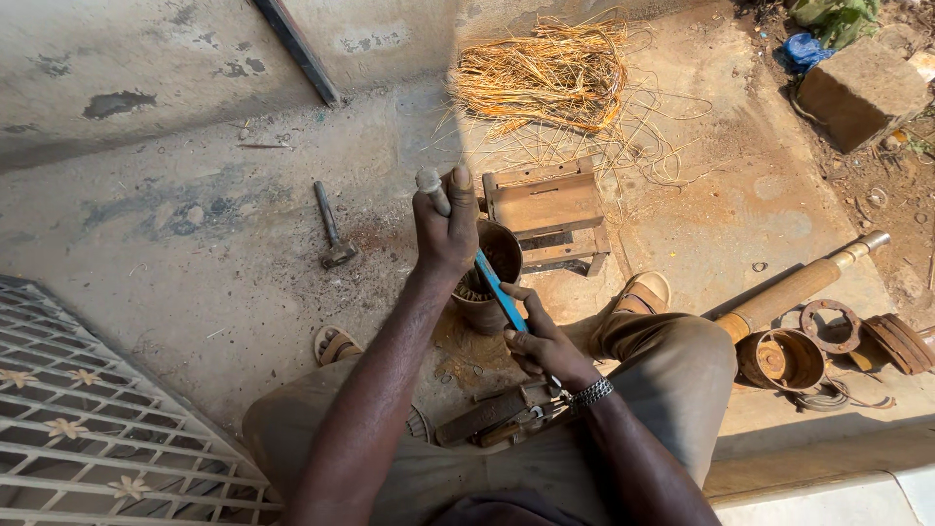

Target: The person sits on the ground and uses a hammer and a blue-handled tool to shape a small metal piece held in a cylindrical container. The person repeatedly strikes the metal piece with the hammer while adjusting its position with the tool.

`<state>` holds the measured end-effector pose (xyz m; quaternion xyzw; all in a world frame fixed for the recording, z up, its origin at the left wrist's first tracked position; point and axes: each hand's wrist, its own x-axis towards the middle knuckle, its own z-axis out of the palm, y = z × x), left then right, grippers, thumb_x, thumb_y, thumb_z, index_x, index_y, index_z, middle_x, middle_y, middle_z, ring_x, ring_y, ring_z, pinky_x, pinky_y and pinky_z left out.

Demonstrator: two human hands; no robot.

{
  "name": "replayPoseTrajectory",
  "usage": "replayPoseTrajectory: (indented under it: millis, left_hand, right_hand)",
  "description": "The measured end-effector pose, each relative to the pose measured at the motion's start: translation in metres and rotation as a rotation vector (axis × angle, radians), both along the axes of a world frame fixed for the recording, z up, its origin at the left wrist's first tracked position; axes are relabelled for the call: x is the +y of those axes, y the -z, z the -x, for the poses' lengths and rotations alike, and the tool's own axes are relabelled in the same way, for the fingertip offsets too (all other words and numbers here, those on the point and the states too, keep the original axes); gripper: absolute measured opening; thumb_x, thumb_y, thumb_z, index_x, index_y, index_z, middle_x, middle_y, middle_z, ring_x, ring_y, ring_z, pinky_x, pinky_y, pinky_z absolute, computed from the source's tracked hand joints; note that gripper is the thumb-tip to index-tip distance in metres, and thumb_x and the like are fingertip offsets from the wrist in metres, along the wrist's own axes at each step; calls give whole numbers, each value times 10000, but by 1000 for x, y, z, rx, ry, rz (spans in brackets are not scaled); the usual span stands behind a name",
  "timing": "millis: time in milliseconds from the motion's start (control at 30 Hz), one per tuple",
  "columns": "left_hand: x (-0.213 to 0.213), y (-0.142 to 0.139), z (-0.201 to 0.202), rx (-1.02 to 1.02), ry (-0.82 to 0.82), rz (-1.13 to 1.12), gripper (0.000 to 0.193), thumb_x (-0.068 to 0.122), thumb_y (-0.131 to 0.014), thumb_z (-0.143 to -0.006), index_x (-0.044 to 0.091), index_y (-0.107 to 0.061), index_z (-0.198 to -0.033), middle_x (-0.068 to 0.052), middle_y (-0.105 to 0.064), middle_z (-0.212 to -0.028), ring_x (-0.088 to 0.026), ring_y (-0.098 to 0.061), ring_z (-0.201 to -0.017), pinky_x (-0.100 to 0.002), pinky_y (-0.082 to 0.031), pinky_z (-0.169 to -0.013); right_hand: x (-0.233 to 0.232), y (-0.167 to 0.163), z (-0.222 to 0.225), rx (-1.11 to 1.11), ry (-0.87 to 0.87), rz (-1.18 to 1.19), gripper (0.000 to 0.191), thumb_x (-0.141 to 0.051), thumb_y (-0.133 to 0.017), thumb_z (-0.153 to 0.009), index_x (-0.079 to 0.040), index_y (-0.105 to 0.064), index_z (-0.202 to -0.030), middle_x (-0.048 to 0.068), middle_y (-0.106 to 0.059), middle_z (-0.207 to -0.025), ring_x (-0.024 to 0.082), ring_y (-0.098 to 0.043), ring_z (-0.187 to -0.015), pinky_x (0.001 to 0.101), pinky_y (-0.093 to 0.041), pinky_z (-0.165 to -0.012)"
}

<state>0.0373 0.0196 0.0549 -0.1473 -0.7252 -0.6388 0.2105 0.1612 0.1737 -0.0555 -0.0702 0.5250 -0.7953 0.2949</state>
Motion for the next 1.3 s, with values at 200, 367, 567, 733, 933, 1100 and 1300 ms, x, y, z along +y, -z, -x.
replayPoseTrajectory:
  millis: [200,367,567,733,933,1100,1300]
  left_hand:
    - [4,-3,-1,94,4,79,502,315,-465,-1146,77,-421,-707,45,-344,-591,-56,-342,-583,-317,-275,-531]
    - [23,-2,4,145,-67,131,516,306,-503,-1143,58,-402,-702,16,-335,-575,-81,-322,-574,-331,-265,-529]
    - [10,-4,1,69,-35,120,523,302,-477,-1141,55,-442,-681,3,-365,-544,-96,-379,-516,-351,-283,-486]
    - [30,-3,9,94,-86,160,526,311,-542,-1113,14,-483,-682,-72,-442,-511,-154,-445,-484,-383,-323,-476]
    - [57,-8,16,134,26,151,413,259,-566,-1091,-9,-524,-779,-153,-493,-573,-276,-494,-487,-421,-356,-505]
    - [68,-13,15,159,37,183,315,188,-597,-1030,-9,-541,-790,-178,-515,-594,-349,-537,-519,-442,-379,-509]
    - [76,-11,18,84,33,211,321,189,-617,-1029,-3,-563,-778,-188,-550,-610,-367,-572,-541,-453,-397,-514]
  right_hand:
    - [24,8,17,-10,531,352,721,-40,-470,-1029,-304,-172,-1630,0,-459,-763,61,-379,-468,210,-347,-402]
    - [3,-2,5,-84,548,-4,707,-79,-484,-994,-328,-116,-1544,10,-508,-763,99,-402,-421,256,-375,-356]
    - [7,0,-8,83,128,-62,728,-120,-546,-1014,-248,-176,-1628,-1,-444,-713,78,-365,-449,243,-357,-401]
    - [45,-35,5,222,374,-91,719,-209,-525,-1038,-206,-146,-1649,-11,-433,-668,68,-378,-459,231,-354,-403]
    - [119,-199,30,909,407,-750,732,-210,-644,-981,-149,-336,-1642,16,-615,-786,97,-574,-611,268,-493,-575]
    - [120,-263,53,1201,464,-918,644,-143,-679,-975,-186,-479,-1586,178,-621,-817,207,-572,-678,361,-478,-632]
    - [116,-272,57,1052,219,-1182,645,-161,-715,-920,-222,-531,-1535,198,-589,-670,188,-474,-535,364,-500,-607]
